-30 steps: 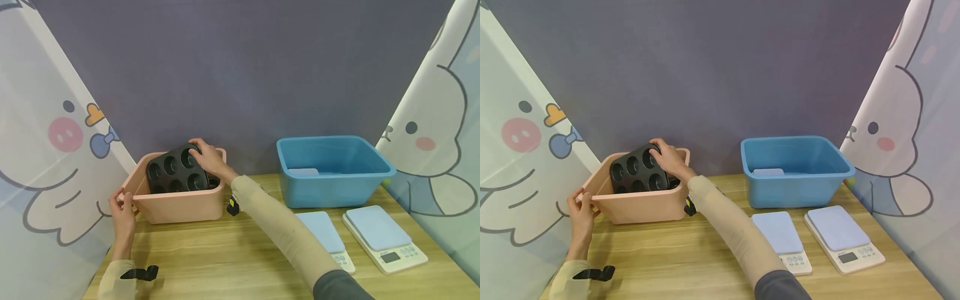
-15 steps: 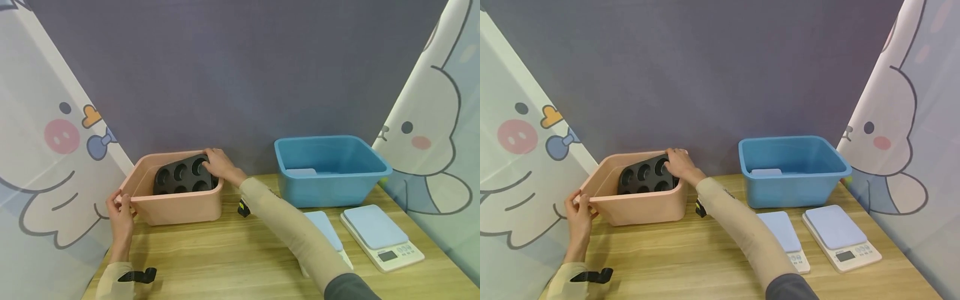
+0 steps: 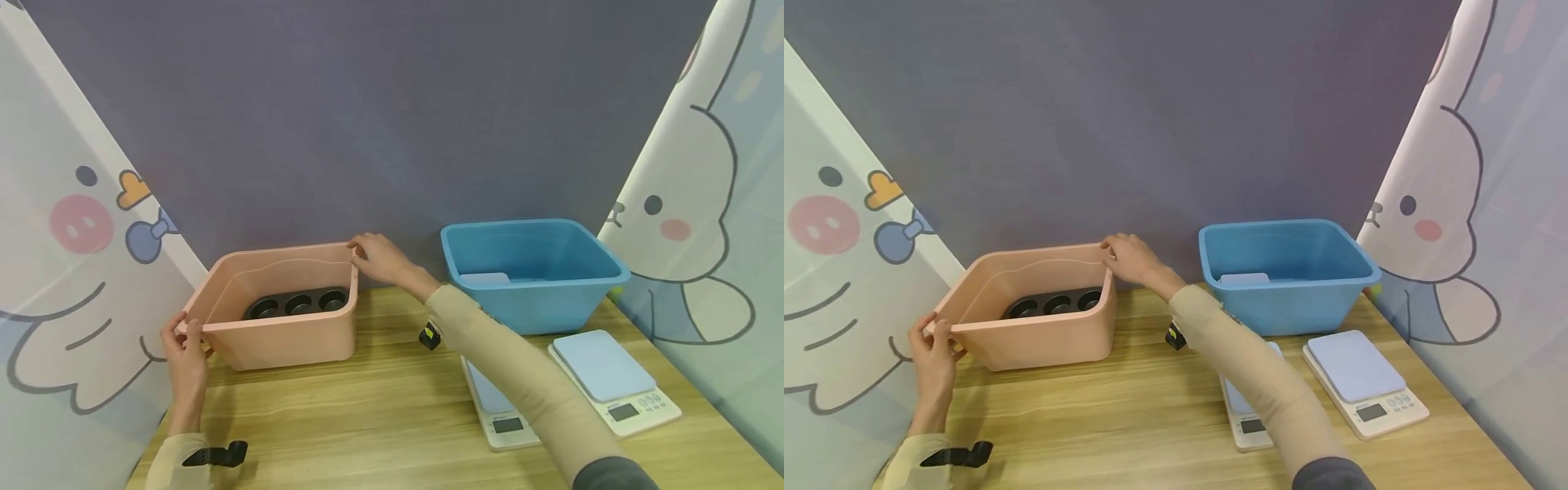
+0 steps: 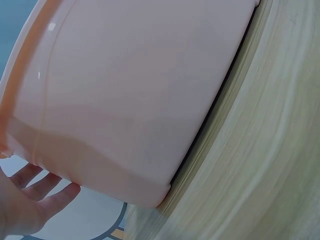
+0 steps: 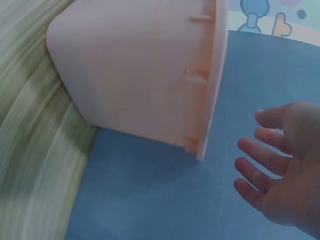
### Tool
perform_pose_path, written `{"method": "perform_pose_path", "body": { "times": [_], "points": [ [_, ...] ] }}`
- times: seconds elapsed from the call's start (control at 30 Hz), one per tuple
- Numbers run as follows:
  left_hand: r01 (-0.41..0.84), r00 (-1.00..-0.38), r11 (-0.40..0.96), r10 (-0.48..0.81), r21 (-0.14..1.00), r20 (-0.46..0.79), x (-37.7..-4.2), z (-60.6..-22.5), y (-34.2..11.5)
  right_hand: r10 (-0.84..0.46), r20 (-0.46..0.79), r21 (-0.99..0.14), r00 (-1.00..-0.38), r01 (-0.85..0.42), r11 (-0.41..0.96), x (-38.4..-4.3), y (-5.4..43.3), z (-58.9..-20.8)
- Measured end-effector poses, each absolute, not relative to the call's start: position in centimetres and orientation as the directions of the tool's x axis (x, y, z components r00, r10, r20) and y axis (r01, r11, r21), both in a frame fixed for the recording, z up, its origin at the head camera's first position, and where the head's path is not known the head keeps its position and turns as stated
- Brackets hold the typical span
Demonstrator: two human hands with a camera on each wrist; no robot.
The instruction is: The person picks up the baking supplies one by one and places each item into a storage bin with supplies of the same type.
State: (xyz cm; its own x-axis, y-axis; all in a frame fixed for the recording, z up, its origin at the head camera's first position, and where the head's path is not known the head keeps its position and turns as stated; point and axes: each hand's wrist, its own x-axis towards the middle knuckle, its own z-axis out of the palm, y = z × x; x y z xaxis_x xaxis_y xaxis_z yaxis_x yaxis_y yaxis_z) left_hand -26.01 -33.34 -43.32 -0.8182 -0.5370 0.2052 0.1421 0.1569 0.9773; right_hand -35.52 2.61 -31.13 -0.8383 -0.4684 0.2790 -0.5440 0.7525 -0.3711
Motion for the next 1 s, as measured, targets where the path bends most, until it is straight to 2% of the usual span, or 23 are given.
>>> {"method": "perform_pose_path", "body": {
  "times": [0.63, 1.0],
  "points": [
    [0.143, -0.821, 0.135, -0.536, 0.98, 0.194, -26.6, -43.4, -33.4, -0.377, 0.312, -0.476, -0.872, -0.487, 0.732, -33.1, 12.7, -29.9],
    [0.138, -0.823, 0.131, -0.536, 0.982, 0.188, -26.6, -43.4, -33.5, -0.328, 0.315, -0.483, -0.891, -0.447, 0.753, -31.1, 17.6, -29.3]
  ]
}}
